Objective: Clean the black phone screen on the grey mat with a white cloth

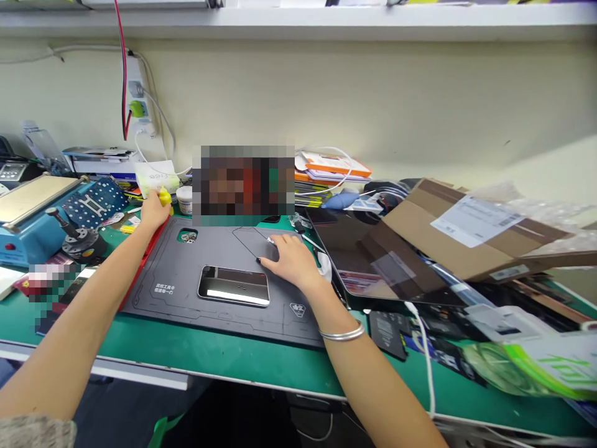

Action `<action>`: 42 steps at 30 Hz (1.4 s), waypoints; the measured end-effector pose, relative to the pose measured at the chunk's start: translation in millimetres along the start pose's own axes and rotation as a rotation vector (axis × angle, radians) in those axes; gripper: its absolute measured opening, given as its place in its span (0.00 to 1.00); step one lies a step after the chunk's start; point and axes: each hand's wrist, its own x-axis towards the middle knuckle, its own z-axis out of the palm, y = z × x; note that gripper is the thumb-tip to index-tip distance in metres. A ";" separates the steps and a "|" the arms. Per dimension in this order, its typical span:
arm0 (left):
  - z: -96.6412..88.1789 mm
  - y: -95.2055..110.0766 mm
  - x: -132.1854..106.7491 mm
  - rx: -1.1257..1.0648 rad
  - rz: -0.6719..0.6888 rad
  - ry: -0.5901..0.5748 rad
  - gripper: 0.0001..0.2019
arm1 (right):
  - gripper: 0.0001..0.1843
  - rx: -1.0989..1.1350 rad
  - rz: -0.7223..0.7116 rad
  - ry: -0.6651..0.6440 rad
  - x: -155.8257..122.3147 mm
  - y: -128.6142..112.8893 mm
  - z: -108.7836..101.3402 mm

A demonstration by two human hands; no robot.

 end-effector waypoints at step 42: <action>-61.7 35.3 -141.9 0.301 0.876 -0.736 0.48 | 0.07 0.459 -0.212 -0.016 -48.5 -16.5 -56.9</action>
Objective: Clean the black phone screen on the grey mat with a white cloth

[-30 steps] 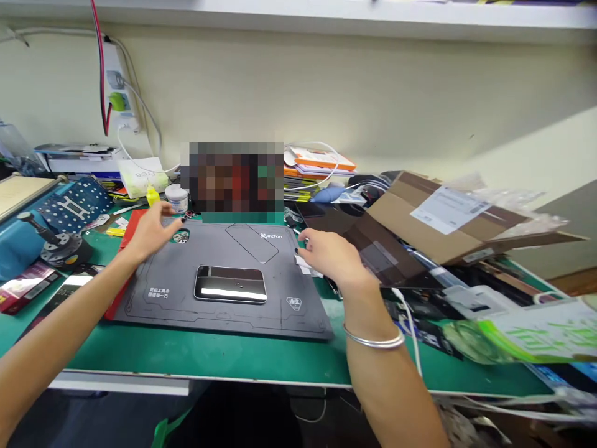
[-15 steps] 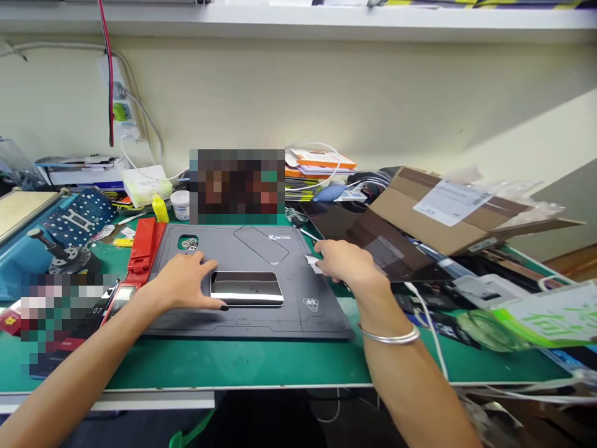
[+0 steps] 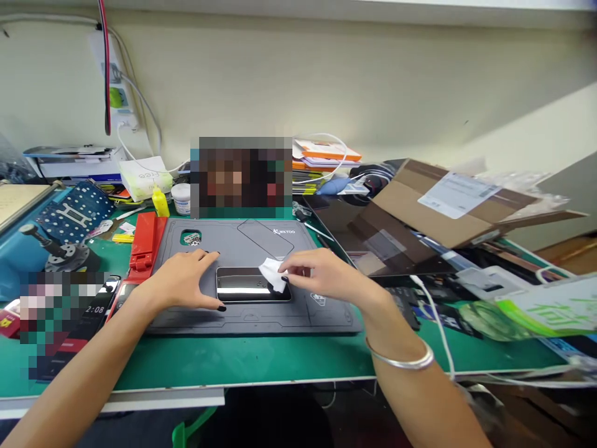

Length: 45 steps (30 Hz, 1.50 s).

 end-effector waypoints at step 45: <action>-0.6 -3.6 -1.5 -0.061 -0.016 -0.097 0.53 | 0.62 -0.256 -0.063 -0.333 -5.1 -92.6 93.1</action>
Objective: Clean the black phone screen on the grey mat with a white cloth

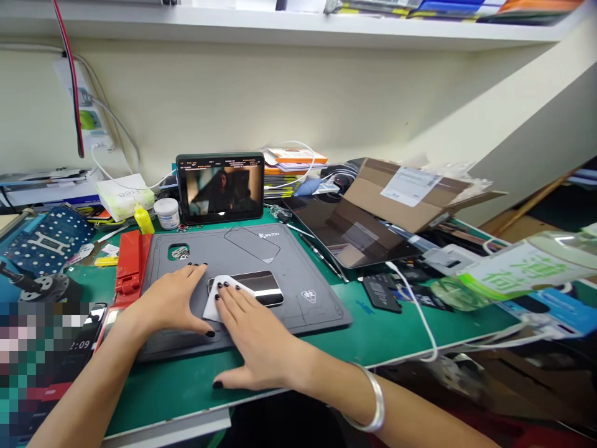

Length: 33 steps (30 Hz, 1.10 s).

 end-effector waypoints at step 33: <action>-2.6 -6.5 1.8 -0.029 0.032 0.012 0.48 | 0.62 -0.011 -0.068 -0.004 6.5 8.6 -4.0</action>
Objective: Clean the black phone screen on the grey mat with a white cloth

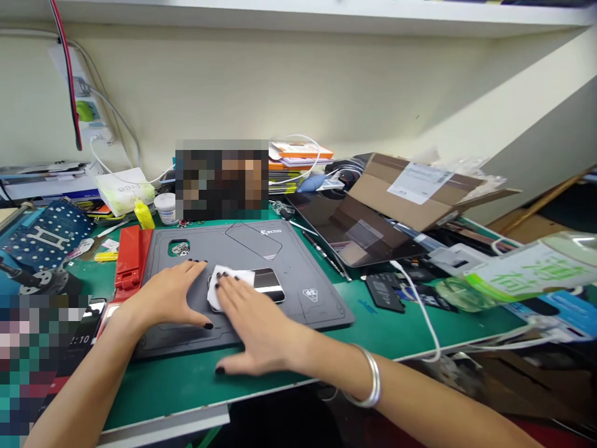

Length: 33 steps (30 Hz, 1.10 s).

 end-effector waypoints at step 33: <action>-0.6 2.4 -0.5 0.028 -0.032 -0.043 0.50 | 0.59 0.020 0.126 -0.057 -11.5 2.7 -3.4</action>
